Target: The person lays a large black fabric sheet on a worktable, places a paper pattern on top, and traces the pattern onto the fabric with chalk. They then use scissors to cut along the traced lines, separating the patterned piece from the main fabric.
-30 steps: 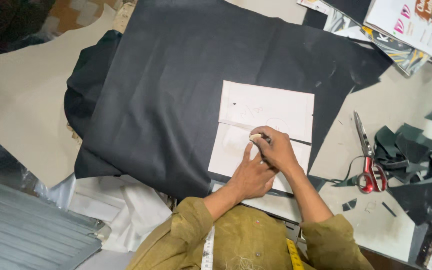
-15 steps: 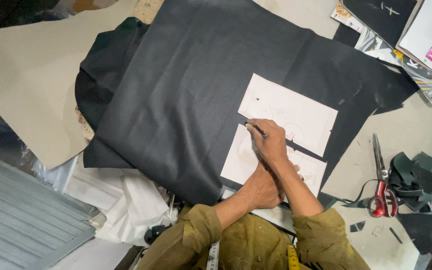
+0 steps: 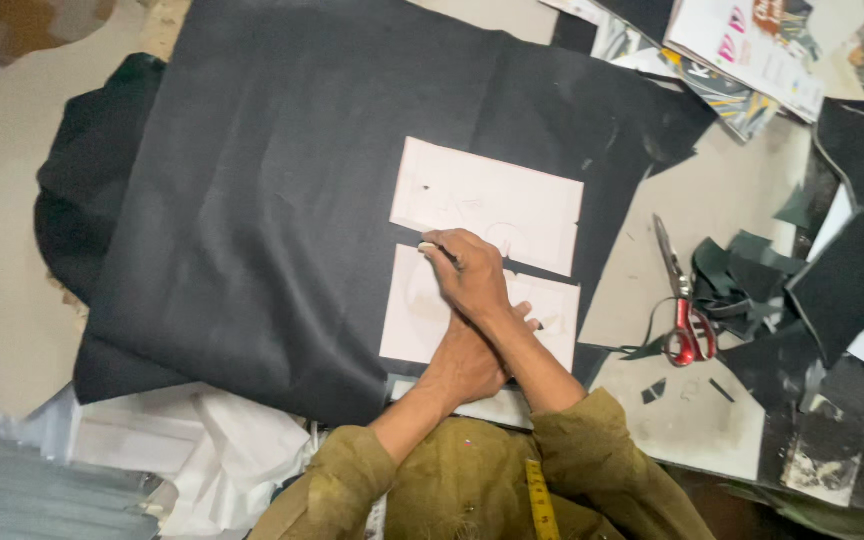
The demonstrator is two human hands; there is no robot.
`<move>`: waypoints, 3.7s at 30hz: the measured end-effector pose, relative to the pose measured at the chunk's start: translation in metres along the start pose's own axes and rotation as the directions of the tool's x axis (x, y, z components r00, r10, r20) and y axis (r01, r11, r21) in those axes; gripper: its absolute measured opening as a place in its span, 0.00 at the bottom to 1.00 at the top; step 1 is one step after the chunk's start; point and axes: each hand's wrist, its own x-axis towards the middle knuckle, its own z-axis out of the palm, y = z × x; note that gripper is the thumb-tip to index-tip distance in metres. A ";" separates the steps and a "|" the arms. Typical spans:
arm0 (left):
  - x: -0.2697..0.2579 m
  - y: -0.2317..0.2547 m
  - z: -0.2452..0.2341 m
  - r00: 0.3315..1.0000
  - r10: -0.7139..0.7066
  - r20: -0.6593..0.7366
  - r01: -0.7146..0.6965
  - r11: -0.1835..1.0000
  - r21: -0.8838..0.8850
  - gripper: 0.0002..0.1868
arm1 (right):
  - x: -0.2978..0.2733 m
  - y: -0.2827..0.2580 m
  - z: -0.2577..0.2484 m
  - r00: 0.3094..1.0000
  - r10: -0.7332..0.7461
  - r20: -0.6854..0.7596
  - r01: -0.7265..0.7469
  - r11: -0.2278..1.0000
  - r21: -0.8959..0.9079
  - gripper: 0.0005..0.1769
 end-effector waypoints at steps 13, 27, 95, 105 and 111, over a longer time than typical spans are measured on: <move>0.001 0.001 -0.002 0.989 -0.073 0.132 0.045 0.978 0.204 0.31 | -0.039 -0.002 -0.027 0.966 0.259 -0.024 -0.256 0.962 0.092 0.12; -0.003 0.003 -0.015 0.995 -0.060 0.075 0.043 0.977 0.210 0.31 | -0.023 0.000 -0.015 0.994 0.084 -0.076 -0.083 0.996 0.017 0.09; -0.005 0.002 -0.008 1.000 -0.025 0.011 0.022 0.979 0.204 0.32 | -0.052 0.072 -0.114 0.993 -0.089 0.071 0.111 0.900 -0.422 0.06; -0.004 0.007 -0.008 1.000 -0.007 0.014 0.004 0.975 0.220 0.33 | -0.128 0.071 -0.141 0.941 0.273 -0.201 -0.309 0.934 -0.181 0.08; -0.006 0.009 -0.009 1.000 0.002 0.010 -0.004 0.978 0.210 0.34 | -0.144 0.060 -0.116 0.922 0.307 -0.235 -0.341 0.932 -0.123 0.10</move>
